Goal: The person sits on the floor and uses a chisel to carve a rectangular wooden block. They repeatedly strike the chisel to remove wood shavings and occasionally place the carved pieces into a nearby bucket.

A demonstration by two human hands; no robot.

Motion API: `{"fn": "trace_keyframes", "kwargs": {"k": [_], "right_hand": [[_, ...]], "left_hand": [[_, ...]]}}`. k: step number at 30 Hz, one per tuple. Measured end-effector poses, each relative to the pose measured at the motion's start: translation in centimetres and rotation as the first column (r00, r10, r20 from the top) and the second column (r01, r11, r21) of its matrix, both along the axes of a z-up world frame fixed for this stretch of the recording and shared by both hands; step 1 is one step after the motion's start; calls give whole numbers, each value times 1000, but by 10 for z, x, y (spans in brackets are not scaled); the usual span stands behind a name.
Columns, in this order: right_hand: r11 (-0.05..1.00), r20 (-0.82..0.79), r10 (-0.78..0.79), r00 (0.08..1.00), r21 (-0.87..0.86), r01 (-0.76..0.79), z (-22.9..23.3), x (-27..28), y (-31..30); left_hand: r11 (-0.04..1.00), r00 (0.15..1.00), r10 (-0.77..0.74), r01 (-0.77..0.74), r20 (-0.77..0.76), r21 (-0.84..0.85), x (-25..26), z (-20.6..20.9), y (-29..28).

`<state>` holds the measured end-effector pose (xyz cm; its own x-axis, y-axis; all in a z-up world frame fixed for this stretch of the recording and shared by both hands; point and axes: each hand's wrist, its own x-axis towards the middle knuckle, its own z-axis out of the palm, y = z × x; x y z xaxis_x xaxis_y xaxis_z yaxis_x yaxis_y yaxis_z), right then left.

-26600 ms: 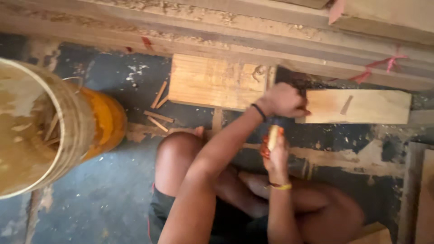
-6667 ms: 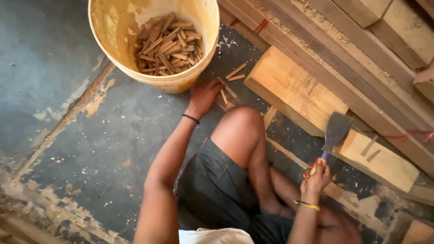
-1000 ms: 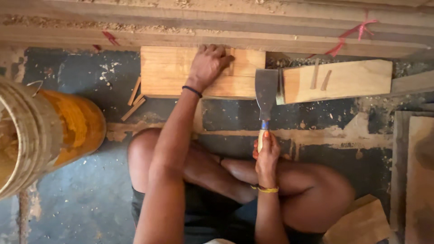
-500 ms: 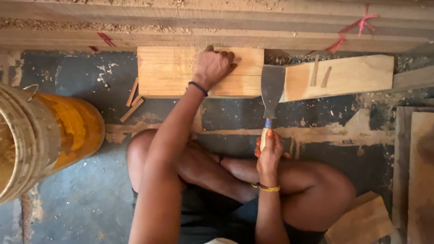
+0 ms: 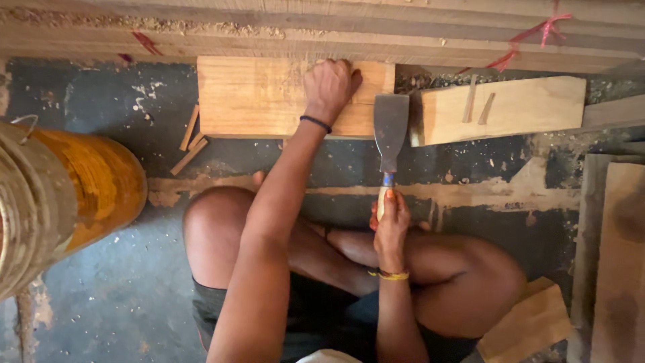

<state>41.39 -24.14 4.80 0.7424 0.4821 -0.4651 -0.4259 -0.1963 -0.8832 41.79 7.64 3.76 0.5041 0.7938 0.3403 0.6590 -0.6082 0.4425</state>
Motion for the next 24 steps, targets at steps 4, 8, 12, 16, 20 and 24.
{"fn": "trace_keyframes", "kwargs": {"k": [4,8,12,16,20,24], "right_hand": [[998,27,24,999,-59,-22,-8,-4,0],[997,18,47,999,-68,-46,-3,-8,-2],[998,16,43,999,-52,-42,4,-6,1],[1000,-26,16,1000,-22,-17,5,-4,1],[999,-34,1,999,-37,-2,5,-3,1],[1000,-48,26,999,-7,-26,6,-5,2]], "left_hand": [[980,996,76,-82,40,183,2,-8,-2],[1000,998,-1,0,61,18,-12,-2,-3],[995,996,-86,85,-29,-48,-31,16,-2],[972,978,-208,205,9,116,-45,35,-18],[966,967,-255,254,20,50,-52,34,-24],[971,971,-235,234,28,36,-58,25,-28]]}}
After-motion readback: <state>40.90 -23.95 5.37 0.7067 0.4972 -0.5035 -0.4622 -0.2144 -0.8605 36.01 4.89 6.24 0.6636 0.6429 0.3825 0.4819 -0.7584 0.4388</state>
